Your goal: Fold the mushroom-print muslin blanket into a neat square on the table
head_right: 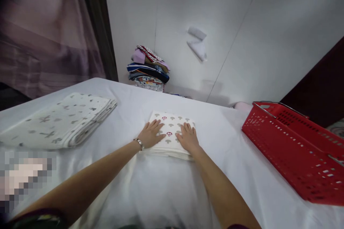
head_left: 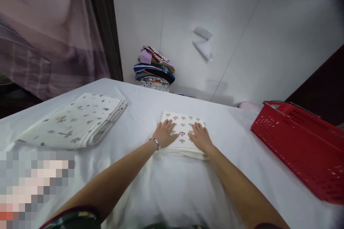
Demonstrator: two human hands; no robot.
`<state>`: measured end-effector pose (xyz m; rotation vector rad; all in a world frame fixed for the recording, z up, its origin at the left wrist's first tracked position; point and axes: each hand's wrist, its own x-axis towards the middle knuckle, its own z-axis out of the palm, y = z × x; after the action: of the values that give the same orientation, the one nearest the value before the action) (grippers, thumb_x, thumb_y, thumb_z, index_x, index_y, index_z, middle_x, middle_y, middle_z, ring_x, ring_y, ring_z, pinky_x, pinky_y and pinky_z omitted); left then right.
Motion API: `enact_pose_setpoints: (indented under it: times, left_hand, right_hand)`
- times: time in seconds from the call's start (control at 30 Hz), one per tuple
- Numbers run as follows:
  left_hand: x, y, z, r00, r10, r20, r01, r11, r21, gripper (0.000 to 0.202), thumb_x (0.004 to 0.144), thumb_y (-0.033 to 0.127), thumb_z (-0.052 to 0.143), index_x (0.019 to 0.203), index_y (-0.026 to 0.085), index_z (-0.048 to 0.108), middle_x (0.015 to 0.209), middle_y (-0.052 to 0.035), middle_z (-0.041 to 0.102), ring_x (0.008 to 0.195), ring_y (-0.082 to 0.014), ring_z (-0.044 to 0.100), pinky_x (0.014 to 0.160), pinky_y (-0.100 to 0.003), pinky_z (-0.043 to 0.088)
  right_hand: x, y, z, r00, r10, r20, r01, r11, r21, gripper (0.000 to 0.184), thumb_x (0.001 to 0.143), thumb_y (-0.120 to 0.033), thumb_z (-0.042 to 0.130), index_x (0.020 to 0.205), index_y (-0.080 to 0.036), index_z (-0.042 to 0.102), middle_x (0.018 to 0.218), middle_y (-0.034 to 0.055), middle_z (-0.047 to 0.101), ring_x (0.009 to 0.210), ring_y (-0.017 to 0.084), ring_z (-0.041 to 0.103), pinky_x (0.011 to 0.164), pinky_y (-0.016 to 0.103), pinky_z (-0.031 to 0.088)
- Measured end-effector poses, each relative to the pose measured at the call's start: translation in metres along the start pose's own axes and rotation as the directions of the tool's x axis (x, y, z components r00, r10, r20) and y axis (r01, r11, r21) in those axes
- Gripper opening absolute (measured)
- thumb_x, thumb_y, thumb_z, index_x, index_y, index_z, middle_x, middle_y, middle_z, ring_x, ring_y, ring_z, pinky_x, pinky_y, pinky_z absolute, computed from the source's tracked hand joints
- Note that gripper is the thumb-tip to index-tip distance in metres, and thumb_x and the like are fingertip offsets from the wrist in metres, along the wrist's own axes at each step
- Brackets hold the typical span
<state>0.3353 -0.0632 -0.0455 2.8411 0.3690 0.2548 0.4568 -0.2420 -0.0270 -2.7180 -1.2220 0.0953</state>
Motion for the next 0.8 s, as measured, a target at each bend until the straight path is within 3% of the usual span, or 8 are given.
enact_pose_setpoints:
  times: [0.17,0.33,0.43,0.53,0.7,0.8]
  left_hand:
    - [-0.004,-0.005,0.002,1.000,-0.003,0.014,0.003,1.000,0.004,0.066,0.083,0.062,0.030,0.137,0.023,0.034,0.149,-0.0042,0.023,0.138,-0.0244,0.014,0.111,-0.046,0.012]
    - [0.013,0.001,-0.019,0.983,-0.041,0.181,0.041,0.999,0.005,0.069,0.080,0.064,0.034,0.135,0.024,0.037,0.149,-0.0059,0.023,0.137,-0.0265,0.016,0.108,-0.050,0.016]
    - [0.033,0.007,-0.029,0.993,-0.045,0.112,0.042,0.999,0.031,0.069,0.080,0.065,0.032,0.135,0.023,0.038,0.148,-0.0072,0.024,0.137,-0.0271,0.015,0.108,-0.051,0.014]
    - [0.044,0.007,-0.020,0.998,-0.048,0.031,0.045,0.997,0.069,0.069,0.082,0.062,0.031,0.137,0.019,0.035,0.149,-0.0073,0.020,0.138,-0.0266,0.010,0.110,-0.049,0.009]
    - [0.041,-0.002,0.007,0.998,-0.037,0.054,0.034,0.998,0.048,0.072,0.083,0.062,0.027,0.139,0.018,0.032,0.149,-0.0076,0.022,0.138,-0.0266,0.011,0.110,-0.047,0.010]
    - [0.039,-0.004,0.009,0.998,-0.036,0.057,0.033,0.998,0.046,0.072,0.083,0.063,0.026,0.139,0.019,0.031,0.149,-0.0074,0.022,0.138,-0.0265,0.011,0.110,-0.047,0.009]
  right_hand:
    - [-0.003,0.009,0.018,1.000,0.022,0.016,-0.021,0.999,-0.039,0.062,0.091,-0.052,0.023,0.142,-0.017,0.025,0.151,0.0068,0.014,0.139,0.020,0.005,0.110,0.042,0.004]
    - [0.004,0.003,0.003,0.996,0.041,0.076,-0.040,0.999,-0.015,0.064,0.089,-0.055,0.025,0.142,-0.019,0.026,0.151,0.0080,0.014,0.139,0.022,0.006,0.109,0.042,0.005]
    - [0.024,0.001,-0.008,1.000,0.020,0.005,-0.020,1.000,-0.018,0.067,0.089,-0.057,0.025,0.142,-0.016,0.024,0.151,0.0093,0.011,0.139,0.023,0.003,0.109,0.043,0.004]
    - [0.046,0.007,-0.006,0.997,0.077,-0.028,-0.077,0.997,-0.019,0.068,0.089,-0.055,0.024,0.143,-0.013,0.022,0.151,0.0100,0.010,0.139,0.023,0.002,0.109,0.044,0.005]
    - [0.064,0.021,0.017,0.993,0.111,-0.031,-0.110,0.993,0.032,0.067,0.089,-0.054,0.028,0.142,-0.012,0.026,0.150,0.0108,0.016,0.138,0.024,0.006,0.109,0.046,0.004]
    - [0.070,0.034,0.021,0.985,0.143,-0.101,-0.107,0.949,0.298,0.064,0.083,-0.051,0.045,0.135,-0.015,0.040,0.146,0.0103,0.029,0.137,0.025,0.015,0.110,0.046,0.006]
